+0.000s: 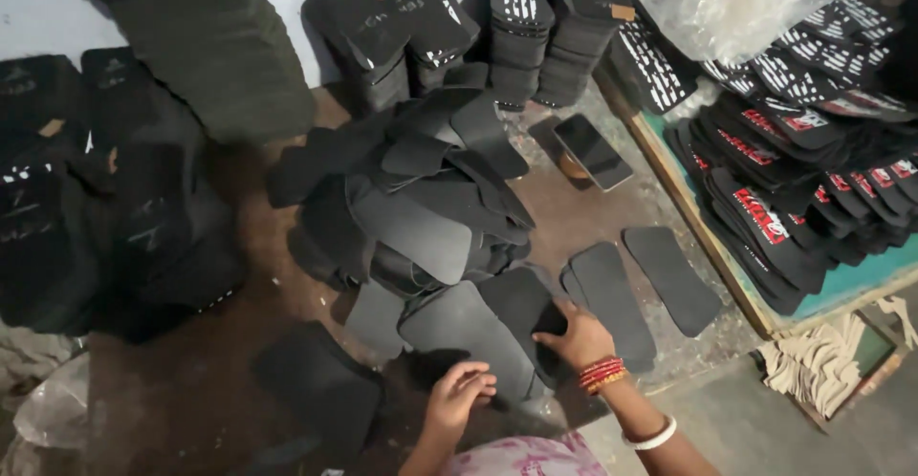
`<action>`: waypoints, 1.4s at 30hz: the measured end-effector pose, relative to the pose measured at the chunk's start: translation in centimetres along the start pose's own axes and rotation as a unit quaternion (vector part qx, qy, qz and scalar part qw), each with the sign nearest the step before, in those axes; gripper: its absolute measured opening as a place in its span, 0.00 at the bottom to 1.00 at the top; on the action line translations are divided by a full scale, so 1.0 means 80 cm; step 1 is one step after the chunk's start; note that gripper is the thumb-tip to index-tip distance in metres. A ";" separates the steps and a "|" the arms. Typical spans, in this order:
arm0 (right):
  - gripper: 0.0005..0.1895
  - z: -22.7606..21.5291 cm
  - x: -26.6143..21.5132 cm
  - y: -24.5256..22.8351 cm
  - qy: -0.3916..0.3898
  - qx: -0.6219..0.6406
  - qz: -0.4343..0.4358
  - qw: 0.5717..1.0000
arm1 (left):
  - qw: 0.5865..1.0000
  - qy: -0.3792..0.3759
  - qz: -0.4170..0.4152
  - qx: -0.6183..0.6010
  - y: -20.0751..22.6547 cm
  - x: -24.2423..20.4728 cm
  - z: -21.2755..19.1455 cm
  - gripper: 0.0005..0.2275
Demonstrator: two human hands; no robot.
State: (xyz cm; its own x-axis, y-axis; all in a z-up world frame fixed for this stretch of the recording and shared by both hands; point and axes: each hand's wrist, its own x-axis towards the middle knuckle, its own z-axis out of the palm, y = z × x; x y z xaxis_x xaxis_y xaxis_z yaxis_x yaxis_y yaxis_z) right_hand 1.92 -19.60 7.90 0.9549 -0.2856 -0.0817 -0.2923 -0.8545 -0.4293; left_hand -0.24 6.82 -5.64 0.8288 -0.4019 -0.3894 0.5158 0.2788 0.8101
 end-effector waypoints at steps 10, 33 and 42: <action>0.22 -0.082 -0.041 -0.050 0.106 0.256 -0.380 0.883 | 0.930 -0.217 -0.146 -0.259 0.168 -0.031 0.098 0.30; 0.33 -0.130 -0.003 0.233 0.118 0.105 0.014 0.987 | 0.995 0.083 0.041 -0.031 0.110 -0.028 -0.007 0.15; 0.20 0.002 0.006 -0.002 0.033 0.072 -0.208 0.975 | 0.983 0.123 -0.119 -0.067 -0.096 -0.006 -0.110 0.20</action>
State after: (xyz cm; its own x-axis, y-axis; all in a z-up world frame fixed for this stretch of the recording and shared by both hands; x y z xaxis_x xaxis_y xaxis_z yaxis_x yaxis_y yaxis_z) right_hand 2.41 -19.52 7.78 0.9824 0.0416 0.1821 0.1347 -0.8334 -0.5361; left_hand -2.68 12.57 -15.54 0.7002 -0.2511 -0.6684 0.7116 0.3222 0.6244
